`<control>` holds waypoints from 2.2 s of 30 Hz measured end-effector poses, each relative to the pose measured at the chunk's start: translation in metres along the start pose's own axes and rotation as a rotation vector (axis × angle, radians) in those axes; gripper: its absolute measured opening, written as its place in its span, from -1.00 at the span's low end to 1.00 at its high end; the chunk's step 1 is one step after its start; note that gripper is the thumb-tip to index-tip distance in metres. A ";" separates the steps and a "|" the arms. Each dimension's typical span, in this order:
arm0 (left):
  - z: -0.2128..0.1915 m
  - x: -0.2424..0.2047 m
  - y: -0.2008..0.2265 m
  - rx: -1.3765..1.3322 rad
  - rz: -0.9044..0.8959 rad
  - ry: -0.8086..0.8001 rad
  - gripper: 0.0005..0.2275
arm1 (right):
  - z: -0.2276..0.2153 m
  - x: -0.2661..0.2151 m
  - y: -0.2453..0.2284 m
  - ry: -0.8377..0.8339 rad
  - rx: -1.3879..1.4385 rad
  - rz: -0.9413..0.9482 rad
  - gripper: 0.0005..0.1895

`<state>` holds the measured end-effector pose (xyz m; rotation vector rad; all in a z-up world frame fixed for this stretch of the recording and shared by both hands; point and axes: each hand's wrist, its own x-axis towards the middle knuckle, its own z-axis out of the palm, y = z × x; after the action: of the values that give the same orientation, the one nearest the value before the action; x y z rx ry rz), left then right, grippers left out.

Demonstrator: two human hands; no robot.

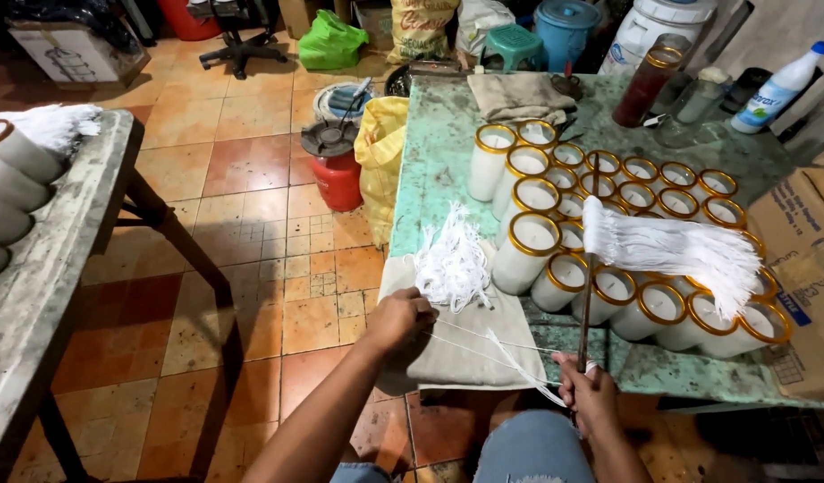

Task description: Tying candle wicks onto a horizontal support bar over rows of candle jars in preparation for pouring wax.

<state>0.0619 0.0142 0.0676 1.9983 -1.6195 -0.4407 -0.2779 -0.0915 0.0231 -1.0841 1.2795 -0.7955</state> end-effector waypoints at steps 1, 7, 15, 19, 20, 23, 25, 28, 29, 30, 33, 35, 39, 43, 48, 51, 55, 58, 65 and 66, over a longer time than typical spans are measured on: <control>-0.012 -0.007 0.014 -0.062 -0.009 0.058 -0.90 | 0.000 -0.001 -0.002 -0.003 0.002 0.016 -0.68; -0.029 -0.010 -0.019 -0.260 -0.080 -0.077 -0.91 | 0.010 -0.012 -0.017 0.044 -0.496 -0.022 -0.69; -0.005 -0.013 -0.036 -0.075 0.118 0.066 -0.92 | 0.007 -0.006 -0.005 0.040 -0.599 -0.094 -0.68; -0.015 -0.024 -0.035 0.056 0.171 0.088 -0.89 | -0.009 0.012 0.026 -0.158 -0.023 0.055 -0.73; -0.013 -0.021 -0.049 0.032 0.202 0.136 -0.82 | -0.015 0.028 0.045 -0.291 0.450 0.070 -0.76; -0.030 -0.033 -0.065 0.013 0.201 0.209 -0.96 | -0.010 0.001 0.022 -0.347 0.541 0.163 -0.86; -0.040 -0.041 -0.070 0.015 0.179 0.236 -0.96 | 0.007 0.009 0.037 -0.331 0.475 0.046 -0.87; -0.052 -0.054 -0.067 0.134 0.032 0.194 -0.95 | 0.036 0.010 0.042 -0.187 0.156 -0.305 -0.90; -0.056 -0.058 -0.064 0.248 -0.092 0.128 -0.94 | 0.047 0.007 0.041 -0.052 -0.101 -0.536 -0.89; -0.035 -0.054 -0.077 0.256 -0.093 0.136 -0.94 | 0.061 0.006 0.040 -0.058 -0.094 -0.543 -0.89; -0.001 -0.050 -0.057 0.760 -0.205 0.166 -0.86 | 0.106 -0.013 0.023 -0.062 -0.436 -0.836 -0.82; -0.011 -0.064 0.036 -0.501 -0.102 0.243 -0.70 | 0.139 -0.046 -0.006 -0.243 -0.364 -0.930 -0.82; -0.012 -0.070 0.076 -0.817 -0.034 0.121 -0.53 | 0.163 -0.080 -0.061 -0.226 -0.389 -1.176 -0.80; -0.019 -0.070 0.076 -1.170 -0.207 0.177 -0.78 | 0.164 -0.076 -0.071 -0.141 -0.311 -1.306 -0.87; -0.011 -0.067 0.058 -1.304 -0.318 0.143 -0.88 | 0.159 -0.083 -0.079 -0.215 -0.286 -1.293 -0.88; -0.022 -0.067 0.067 -1.327 -0.355 0.144 -0.99 | 0.160 -0.079 -0.071 -0.175 -0.249 -1.280 -0.88; -0.041 -0.065 0.083 -0.971 -0.206 0.196 -0.97 | 0.172 -0.057 -0.044 -0.310 0.169 -0.412 -0.80; -0.039 -0.061 0.080 -0.808 -0.013 0.187 -0.99 | 0.170 -0.038 -0.029 -0.696 0.551 0.205 -0.78; -0.033 -0.055 0.073 -1.062 0.023 0.361 -0.90 | 0.165 -0.057 -0.069 -0.741 0.439 0.147 -0.85; -0.030 -0.055 0.072 -1.062 0.019 0.360 -0.90 | 0.166 -0.052 -0.063 -0.740 0.440 0.151 -0.85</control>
<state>0.0088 0.0630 0.1299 1.1492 -0.8623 -0.6933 -0.1163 -0.0339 0.0921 -0.7932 0.5157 -0.4545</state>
